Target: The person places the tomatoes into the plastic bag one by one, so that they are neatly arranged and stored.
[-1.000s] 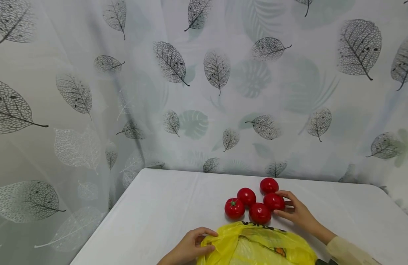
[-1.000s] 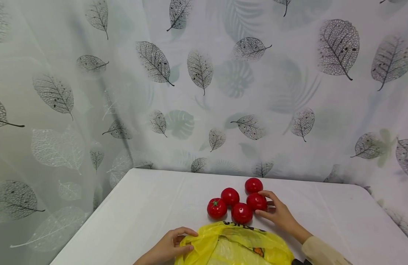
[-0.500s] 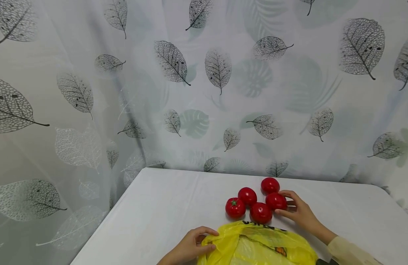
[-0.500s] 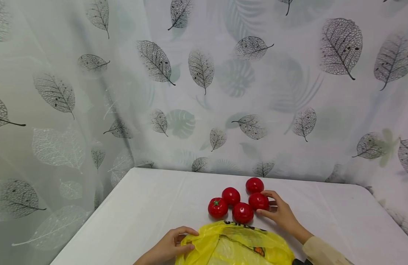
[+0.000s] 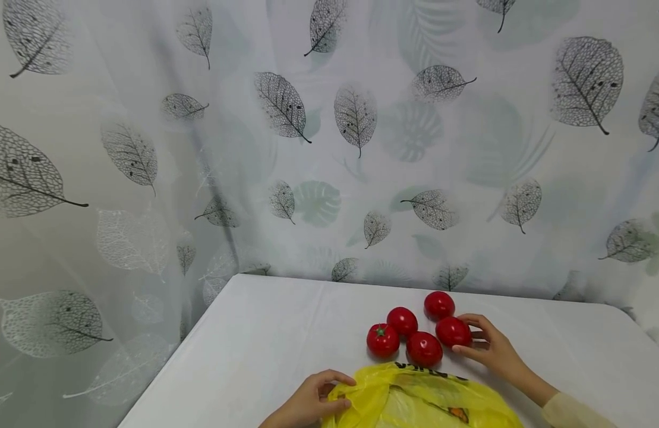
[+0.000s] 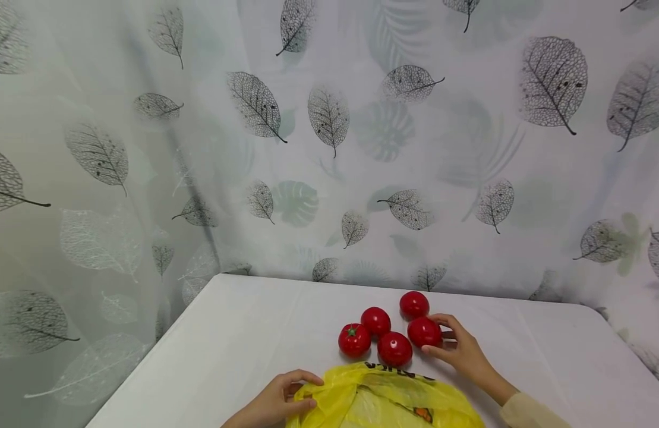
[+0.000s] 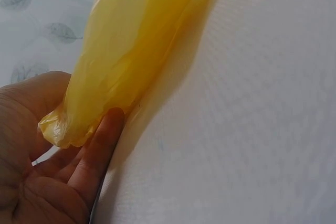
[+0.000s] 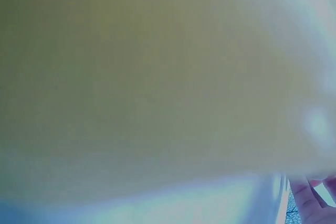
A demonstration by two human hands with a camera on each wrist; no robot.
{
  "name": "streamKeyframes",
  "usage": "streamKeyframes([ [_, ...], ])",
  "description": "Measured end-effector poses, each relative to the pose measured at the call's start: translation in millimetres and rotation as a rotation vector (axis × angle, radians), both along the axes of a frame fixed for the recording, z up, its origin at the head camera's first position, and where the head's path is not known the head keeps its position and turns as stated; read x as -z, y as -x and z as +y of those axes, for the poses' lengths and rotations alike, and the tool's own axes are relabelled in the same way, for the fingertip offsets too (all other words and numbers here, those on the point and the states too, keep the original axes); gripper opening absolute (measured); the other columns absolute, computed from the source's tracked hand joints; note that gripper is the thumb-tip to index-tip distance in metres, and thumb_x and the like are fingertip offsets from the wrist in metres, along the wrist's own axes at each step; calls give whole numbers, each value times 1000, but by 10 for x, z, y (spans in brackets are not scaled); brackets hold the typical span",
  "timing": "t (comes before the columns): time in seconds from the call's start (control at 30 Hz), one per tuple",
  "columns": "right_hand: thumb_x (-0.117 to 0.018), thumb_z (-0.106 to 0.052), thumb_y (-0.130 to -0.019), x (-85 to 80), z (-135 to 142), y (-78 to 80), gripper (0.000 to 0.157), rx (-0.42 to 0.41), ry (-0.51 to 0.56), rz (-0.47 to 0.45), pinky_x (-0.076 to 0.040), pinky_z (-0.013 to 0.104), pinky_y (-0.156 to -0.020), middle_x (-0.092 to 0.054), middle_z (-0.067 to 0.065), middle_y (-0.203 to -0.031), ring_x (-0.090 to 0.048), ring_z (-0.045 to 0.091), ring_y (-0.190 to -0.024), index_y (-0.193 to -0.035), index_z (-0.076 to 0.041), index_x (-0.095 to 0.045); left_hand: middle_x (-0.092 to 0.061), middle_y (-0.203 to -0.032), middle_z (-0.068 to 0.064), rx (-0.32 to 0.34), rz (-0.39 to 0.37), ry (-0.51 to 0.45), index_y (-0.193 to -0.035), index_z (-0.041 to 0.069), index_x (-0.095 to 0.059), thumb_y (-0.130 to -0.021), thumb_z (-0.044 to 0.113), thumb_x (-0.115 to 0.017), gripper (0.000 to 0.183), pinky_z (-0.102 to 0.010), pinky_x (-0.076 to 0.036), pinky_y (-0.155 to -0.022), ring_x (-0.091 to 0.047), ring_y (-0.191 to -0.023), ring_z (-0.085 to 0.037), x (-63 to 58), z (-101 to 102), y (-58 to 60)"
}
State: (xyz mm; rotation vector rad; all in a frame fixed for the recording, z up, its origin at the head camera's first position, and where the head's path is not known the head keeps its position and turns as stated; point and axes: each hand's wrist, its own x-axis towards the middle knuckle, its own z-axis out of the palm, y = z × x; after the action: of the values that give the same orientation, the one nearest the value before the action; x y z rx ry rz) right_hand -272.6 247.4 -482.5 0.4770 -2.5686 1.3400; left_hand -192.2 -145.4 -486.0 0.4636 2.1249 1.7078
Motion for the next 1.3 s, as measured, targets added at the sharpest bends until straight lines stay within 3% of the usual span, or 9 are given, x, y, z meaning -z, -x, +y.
streamKeyframes([
  [0.1,-81,-17,-80,-15,4,-36,62,-6,0,-3,-59,35,-77,-56,25,-125,-63,34,-99,-130,-2,-46,-63,-121,-7,2,3,-1,-116,9,-66,-92,20,-69,27,-22,-54,-84,-60,-92,-15,4,2,-10],
  [0.3,-81,-10,-78,-32,30,-69,60,-34,15,91,-54,18,-74,-58,23,-121,-60,-1,-94,-127,0,-48,-62,-123,-8,14,36,-3,-117,9,-66,-92,19,-69,27,-22,-54,-85,-62,-97,-12,1,-12,-2],
  [0.4,-81,-7,-78,-33,52,-81,60,-45,30,119,-53,16,-74,-57,24,-121,-56,-8,-93,-128,1,-48,-62,-123,-7,21,53,1,-117,9,-66,-92,19,-69,27,-23,-54,-86,-63,-98,-11,11,-17,14],
  [0.67,-80,-8,-80,-69,78,-147,61,-30,59,68,-54,16,-74,-56,24,-124,-56,-9,-93,-130,0,-47,-64,-122,-7,41,107,30,-118,8,-66,-93,18,-68,27,-20,-53,-86,-62,-95,-5,19,-25,30],
  [1.17,-79,-8,-80,-201,65,-339,62,0,75,4,-55,17,-72,-55,28,-124,-57,-7,-89,-131,1,-46,-63,-124,-9,27,80,47,-118,8,-65,-93,16,-67,27,-22,-53,-87,-61,-94,-7,7,-16,31],
  [1.3,-80,-7,-79,-206,60,-386,62,13,65,24,-55,17,-72,-57,18,-122,-56,-8,-90,-130,0,-46,-63,-124,-8,25,79,50,-118,8,-65,-93,16,-67,27,-23,-53,-88,-61,-94,-7,1,-17,25],
])
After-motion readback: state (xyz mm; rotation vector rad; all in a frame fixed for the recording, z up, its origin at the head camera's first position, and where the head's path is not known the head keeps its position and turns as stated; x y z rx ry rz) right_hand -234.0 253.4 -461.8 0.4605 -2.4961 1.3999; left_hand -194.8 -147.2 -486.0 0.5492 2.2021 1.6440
